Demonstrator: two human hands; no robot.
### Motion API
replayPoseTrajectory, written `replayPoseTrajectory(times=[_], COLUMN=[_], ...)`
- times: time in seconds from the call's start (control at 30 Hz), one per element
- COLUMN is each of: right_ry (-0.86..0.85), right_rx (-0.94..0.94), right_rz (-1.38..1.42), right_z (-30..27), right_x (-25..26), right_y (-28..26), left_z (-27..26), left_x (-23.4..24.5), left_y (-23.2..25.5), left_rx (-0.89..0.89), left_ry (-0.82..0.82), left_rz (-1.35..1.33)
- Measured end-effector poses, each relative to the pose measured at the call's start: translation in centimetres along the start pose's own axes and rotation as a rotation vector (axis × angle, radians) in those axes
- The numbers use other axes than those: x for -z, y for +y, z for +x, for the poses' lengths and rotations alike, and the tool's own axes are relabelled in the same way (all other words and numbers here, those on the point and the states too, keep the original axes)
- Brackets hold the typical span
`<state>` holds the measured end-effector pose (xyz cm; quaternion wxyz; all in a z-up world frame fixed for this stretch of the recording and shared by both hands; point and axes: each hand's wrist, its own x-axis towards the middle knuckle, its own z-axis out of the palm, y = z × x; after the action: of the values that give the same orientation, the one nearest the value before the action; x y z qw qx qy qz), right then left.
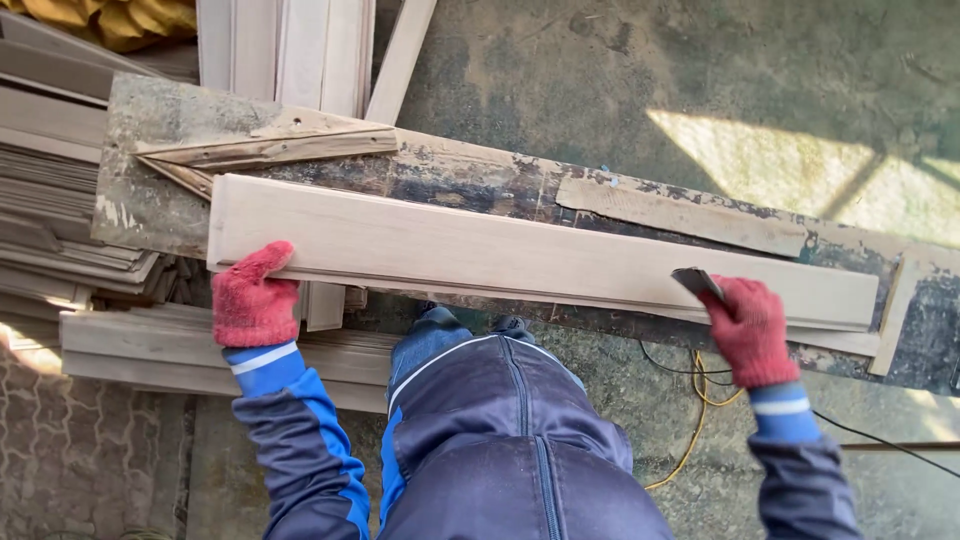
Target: Sanding a piece of wood molding by hand with a piece of sandpaper.
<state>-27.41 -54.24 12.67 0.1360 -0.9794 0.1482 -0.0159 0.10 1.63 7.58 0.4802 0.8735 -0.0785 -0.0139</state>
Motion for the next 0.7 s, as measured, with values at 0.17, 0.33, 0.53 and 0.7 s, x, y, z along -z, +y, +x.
replayPoseTrajectory(times=[0.17,0.33,0.53,0.7], right_ry=[-0.014,0.097,0.119,0.067], right_rx=[0.109,0.374,0.506,0.354], right_rz=[0.324,0.312,0.147,0.106], right_z=[2.1,7.2,8.1,4.1], right_x=[-1.8,-8.3,-8.6,-6.3], right_y=[-11.1,-22.5,-24.8,-14.9], left_z=[1.4,0.0,-0.1,0.6], left_x=[-1.6,-1.2,-0.6,-0.5], left_y=[-0.8,-2.2,-1.0,-0.1], left_rx=[0.793,0.32,0.116,-0.06], left_ry=[0.274,0.081,-0.03,-0.067], left_rz=[-0.494,-0.184,-0.199,0.157])
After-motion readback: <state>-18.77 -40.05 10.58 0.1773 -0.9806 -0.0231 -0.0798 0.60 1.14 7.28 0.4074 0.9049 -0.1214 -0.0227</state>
